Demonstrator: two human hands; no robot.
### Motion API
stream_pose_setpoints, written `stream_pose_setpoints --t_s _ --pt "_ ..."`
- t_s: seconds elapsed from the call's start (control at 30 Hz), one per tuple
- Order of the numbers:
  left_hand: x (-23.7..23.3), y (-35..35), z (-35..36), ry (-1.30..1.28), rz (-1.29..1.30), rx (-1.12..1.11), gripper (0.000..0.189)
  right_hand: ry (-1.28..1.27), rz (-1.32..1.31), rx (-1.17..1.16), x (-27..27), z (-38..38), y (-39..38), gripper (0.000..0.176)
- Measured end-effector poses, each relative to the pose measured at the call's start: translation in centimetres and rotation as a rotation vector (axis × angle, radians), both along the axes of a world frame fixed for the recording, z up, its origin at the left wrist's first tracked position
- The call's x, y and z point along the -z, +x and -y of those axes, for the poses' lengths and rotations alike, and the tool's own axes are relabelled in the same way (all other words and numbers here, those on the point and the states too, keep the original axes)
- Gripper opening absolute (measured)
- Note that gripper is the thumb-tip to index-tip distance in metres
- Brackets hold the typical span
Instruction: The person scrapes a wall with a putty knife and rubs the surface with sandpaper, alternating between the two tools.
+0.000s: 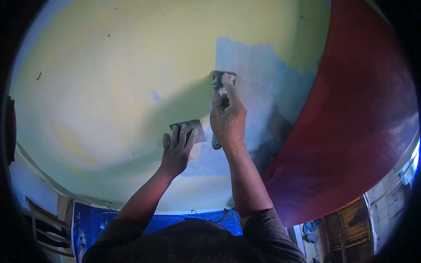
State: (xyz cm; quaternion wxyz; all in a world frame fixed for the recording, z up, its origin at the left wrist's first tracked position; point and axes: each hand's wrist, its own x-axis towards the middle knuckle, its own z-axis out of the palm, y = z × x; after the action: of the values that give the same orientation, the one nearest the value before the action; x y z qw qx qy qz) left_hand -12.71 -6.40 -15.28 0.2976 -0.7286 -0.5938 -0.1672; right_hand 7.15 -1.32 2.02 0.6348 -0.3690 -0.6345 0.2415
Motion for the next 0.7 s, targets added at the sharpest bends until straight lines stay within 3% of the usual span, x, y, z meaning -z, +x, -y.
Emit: stream_pose_setpoints --t_s 0.2,0.37,0.53,0.7 --pt "-0.1 0.0 0.2 0.043 0.003 0.022 0.114 0.225 -0.002 0.052 1.4 -0.5 -0.1 0.053" --pt "0.0 0.1 0.3 0.039 -0.003 0.023 0.116 0.086 0.018 0.028 -2.1 0.4 0.1 0.052" --pt "-0.3 0.1 0.6 0.057 -0.005 0.03 0.116 0.35 0.021 0.088 -0.1 -1.0 0.0 0.051" --pt "-0.1 0.2 0.5 0.057 -0.009 0.026 0.116 0.232 0.02 0.047 -2.1 -0.4 0.3 0.052"
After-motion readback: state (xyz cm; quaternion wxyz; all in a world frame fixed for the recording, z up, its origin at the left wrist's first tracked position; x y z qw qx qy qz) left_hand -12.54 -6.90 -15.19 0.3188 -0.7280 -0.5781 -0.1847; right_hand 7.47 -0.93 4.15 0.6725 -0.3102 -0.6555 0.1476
